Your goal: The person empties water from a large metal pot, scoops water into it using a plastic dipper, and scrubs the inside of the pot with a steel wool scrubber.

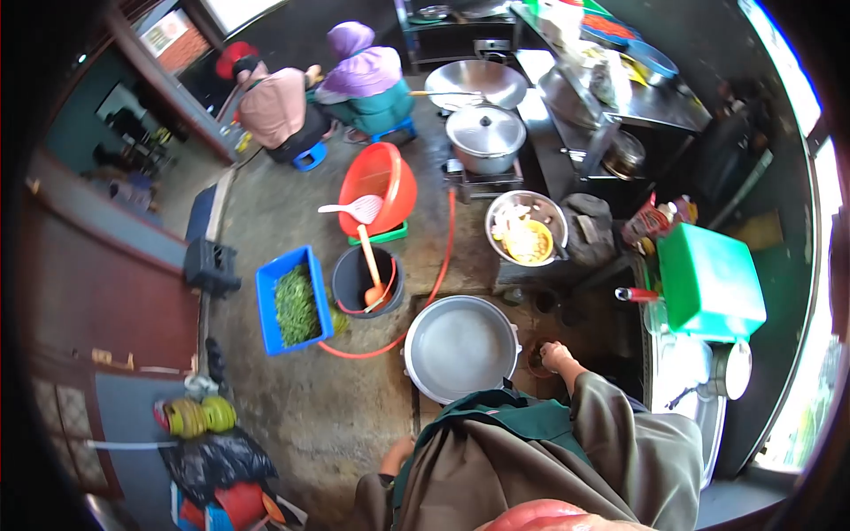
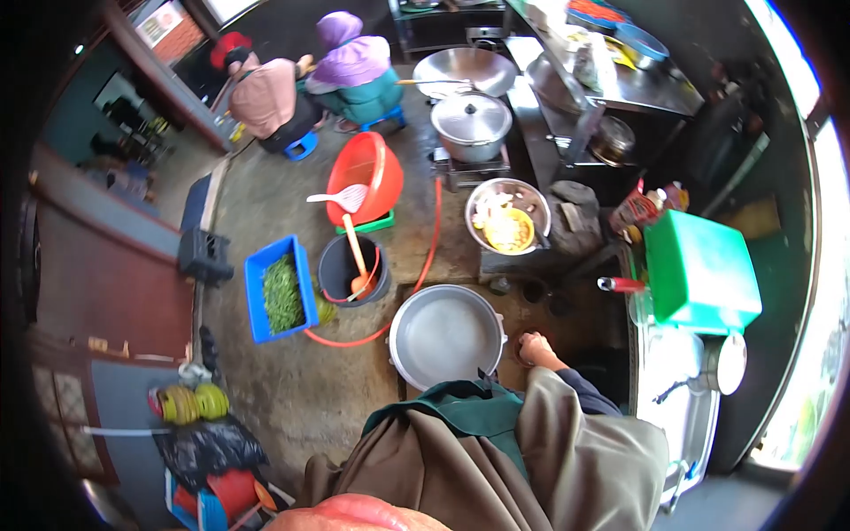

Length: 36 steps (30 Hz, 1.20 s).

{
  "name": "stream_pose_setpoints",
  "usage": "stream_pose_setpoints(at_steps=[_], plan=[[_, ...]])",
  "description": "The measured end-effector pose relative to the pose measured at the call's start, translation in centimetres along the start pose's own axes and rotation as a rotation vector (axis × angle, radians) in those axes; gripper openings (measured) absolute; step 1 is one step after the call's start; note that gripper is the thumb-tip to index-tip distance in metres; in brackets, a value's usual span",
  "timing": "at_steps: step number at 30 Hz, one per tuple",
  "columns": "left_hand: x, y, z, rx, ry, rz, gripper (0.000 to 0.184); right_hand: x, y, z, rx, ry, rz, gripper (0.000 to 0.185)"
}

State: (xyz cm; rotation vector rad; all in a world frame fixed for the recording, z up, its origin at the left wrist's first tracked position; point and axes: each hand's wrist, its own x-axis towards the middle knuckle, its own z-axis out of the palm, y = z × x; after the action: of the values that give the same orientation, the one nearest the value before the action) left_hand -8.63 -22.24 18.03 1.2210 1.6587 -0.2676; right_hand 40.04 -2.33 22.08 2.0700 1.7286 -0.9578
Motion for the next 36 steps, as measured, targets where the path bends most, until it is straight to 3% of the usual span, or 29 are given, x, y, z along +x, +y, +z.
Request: stream_pose_setpoints(at_steps=[4, 8, 9, 12, 15, 19, 25, 28, 32, 33, 36], plan=[[-1.8, 0.7, 1.8, -0.228, -0.055, -0.162, 0.039, 0.7, 0.2, 0.2, -0.154, 0.102, 0.030, 0.039], [-1.5, 3.1, 0.4, -0.333, 0.001, -0.147, 0.039, 1.9, 0.9, 0.2, 0.262, -0.106, 0.223, 0.043], [-1.2, 3.6, 0.0, -0.353, 0.014, -0.134, 0.039, -1.4, -1.9, -3.9, 0.244, -0.149, 0.320, 0.046], [-1.1, 5.1, -0.9, -0.374, 0.034, -0.098, 0.038, -2.6, -1.9, -3.5, -0.121, 0.055, 0.159, 0.047], [-1.0, 6.3, -2.0, -0.398, 0.041, -0.076, 0.038, -2.1, -1.8, -3.2, 0.150, -0.132, 0.243, 0.045], [-1.2, 7.7, -2.7, -0.414, 0.037, -0.055, 0.038, -3.3, -2.2, -3.1, -0.024, -0.065, 0.195, 0.045], [-1.0, 9.8, -3.3, -0.414, 0.017, -0.006, 0.037, -2.5, -1.4, -2.6, 0.163, -0.211, 0.280, 0.044], [-0.5, 10.9, -3.6, -0.408, 0.013, -0.004, 0.037, -3.5, -1.2, -2.8, -0.114, -0.014, 0.177, 0.044], [1.0, 11.2, -3.3, -0.352, 0.006, -0.029, 0.036, -2.5, -0.8, -3.7, 0.151, -0.328, 0.302, 0.042], [1.6, 10.7, -2.8, -0.344, 0.023, -0.011, 0.035, -3.1, -1.0, -3.2, 0.047, -0.164, 0.281, 0.043], [3.5, 8.9, -1.0, -0.317, 0.049, 0.036, 0.035, -3.6, -1.2, -3.5, -0.097, -0.105, 0.191, 0.045]])
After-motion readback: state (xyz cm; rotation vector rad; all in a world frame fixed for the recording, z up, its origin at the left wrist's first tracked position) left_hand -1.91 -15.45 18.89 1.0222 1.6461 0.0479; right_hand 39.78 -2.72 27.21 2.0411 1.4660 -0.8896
